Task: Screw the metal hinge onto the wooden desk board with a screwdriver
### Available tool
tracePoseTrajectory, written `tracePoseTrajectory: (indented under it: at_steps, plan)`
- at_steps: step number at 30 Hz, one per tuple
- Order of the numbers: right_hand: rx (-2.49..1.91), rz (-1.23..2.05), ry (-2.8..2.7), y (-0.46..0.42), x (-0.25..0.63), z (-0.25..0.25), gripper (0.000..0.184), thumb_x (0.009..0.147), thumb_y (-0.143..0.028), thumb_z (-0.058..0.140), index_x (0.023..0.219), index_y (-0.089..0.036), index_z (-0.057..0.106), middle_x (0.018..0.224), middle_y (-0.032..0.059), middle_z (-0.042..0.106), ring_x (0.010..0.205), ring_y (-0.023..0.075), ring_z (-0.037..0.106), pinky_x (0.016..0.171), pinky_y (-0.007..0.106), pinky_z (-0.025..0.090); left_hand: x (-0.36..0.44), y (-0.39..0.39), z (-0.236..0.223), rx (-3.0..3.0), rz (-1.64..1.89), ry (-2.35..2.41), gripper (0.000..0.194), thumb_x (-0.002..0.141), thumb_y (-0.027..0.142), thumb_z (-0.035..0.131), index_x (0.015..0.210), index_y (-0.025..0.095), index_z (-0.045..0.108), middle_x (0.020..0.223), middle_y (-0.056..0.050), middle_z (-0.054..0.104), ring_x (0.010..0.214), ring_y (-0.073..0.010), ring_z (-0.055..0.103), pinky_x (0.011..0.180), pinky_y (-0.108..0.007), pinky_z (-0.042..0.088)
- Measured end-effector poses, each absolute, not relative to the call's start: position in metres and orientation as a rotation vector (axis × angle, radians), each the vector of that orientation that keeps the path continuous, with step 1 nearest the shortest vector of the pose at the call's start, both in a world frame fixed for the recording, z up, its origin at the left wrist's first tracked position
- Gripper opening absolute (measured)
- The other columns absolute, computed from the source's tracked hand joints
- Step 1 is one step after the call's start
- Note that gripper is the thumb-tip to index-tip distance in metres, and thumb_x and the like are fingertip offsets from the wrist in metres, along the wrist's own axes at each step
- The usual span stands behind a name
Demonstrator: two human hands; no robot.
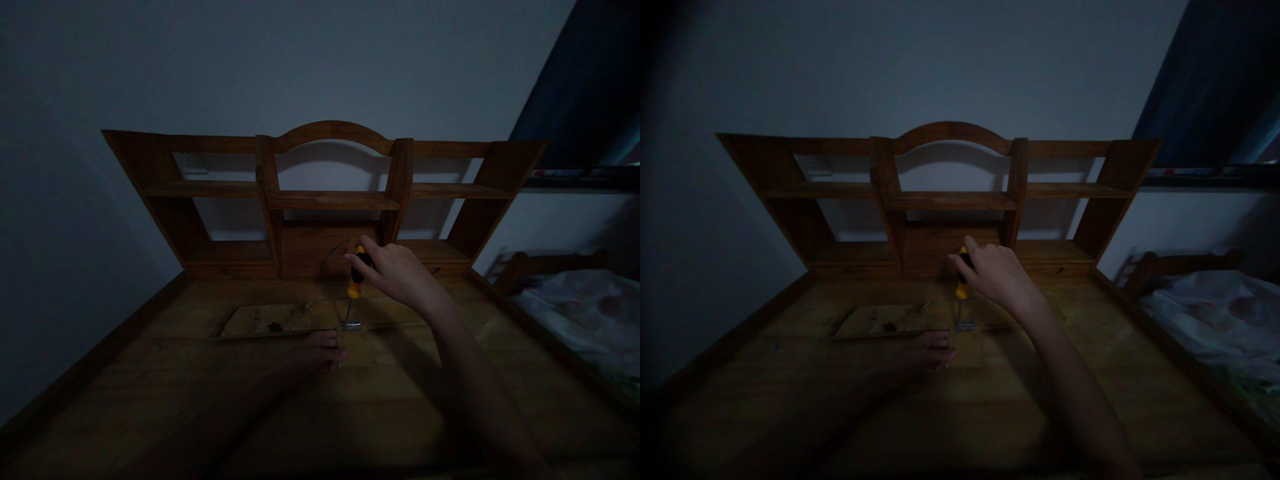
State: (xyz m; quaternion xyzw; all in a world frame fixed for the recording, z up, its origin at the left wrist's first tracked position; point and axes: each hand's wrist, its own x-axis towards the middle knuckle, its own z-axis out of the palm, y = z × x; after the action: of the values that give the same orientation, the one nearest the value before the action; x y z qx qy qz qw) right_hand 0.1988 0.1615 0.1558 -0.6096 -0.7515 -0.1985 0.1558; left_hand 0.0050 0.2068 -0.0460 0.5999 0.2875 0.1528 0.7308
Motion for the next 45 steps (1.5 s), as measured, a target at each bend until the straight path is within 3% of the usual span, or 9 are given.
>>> tracePoseTrajectory:
  at_steps: [21, 27, 31, 35, 45]
  plan:
    - [-1.738, -0.538, -2.144, 0.164, 0.197, 0.154, 0.045, 0.102, -0.052, 0.026, 0.107, -0.016, 0.052, 0.074, 0.0067, 0.067, 0.065, 0.0218, 0.063, 0.058, 0.030, 0.028, 0.007, 0.208, -0.049, 1.298, 0.337, 0.589, 0.037, 0.072, 0.041, 0.076, 0.096, 0.015, 0.063, 0.082, -0.002, 0.061, 0.059, -0.0095, 0.048, 0.053, -0.022, 0.031]
    - [-1.742, -0.520, -2.139, 0.162, 0.196, 0.155, 0.050, 0.101, -0.054, 0.023, 0.116, -0.016, 0.051, 0.074, 0.0067, 0.067, 0.067, 0.0229, 0.063, 0.061, 0.032, 0.031, 0.006, 0.205, -0.043, 1.303, 0.342, 0.599, 0.038, 0.073, 0.041, 0.076, 0.097, 0.014, 0.065, 0.080, -0.003, 0.060, 0.060, -0.0098, 0.047, 0.053, -0.022, 0.030]
    - [-1.668, -0.448, -2.143, 0.161, 0.195, 0.156, 0.036, 0.102, -0.042, 0.026, 0.105, -0.017, 0.052, 0.090, 0.0081, 0.068, 0.080, 0.0222, 0.064, 0.069, 0.032, 0.036, 0.006, 0.203, -0.041, 1.307, 0.358, 0.572, 0.037, 0.073, 0.039, 0.075, 0.097, 0.013, 0.064, 0.082, -0.004, 0.061, 0.060, -0.0099, 0.048, 0.053, -0.022, 0.030]
    - [-1.535, -0.365, -2.180, 0.163, 0.195, 0.154, 0.025, 0.100, -0.034, 0.033, 0.106, -0.016, 0.051, 0.099, 0.0094, 0.066, 0.090, 0.0213, 0.063, 0.075, 0.031, 0.038, 0.005, 0.203, -0.043, 1.335, 0.357, 0.548, 0.036, 0.077, 0.040, 0.072, 0.099, 0.013, 0.064, 0.078, -0.002, 0.059, 0.056, -0.0079, 0.045, 0.051, -0.022, 0.027]
    - [-1.564, -0.458, -2.186, 0.163, 0.189, 0.154, 0.037, 0.101, -0.051, 0.034, 0.105, -0.018, 0.051, 0.081, 0.0049, 0.068, 0.070, 0.0199, 0.063, 0.061, 0.028, 0.031, 0.008, 0.201, -0.036, 1.317, 0.365, 0.573, 0.031, 0.075, 0.037, 0.073, 0.086, 0.013, 0.057, 0.069, 0.002, 0.052, 0.052, -0.0070, 0.042, 0.048, -0.022, 0.026]
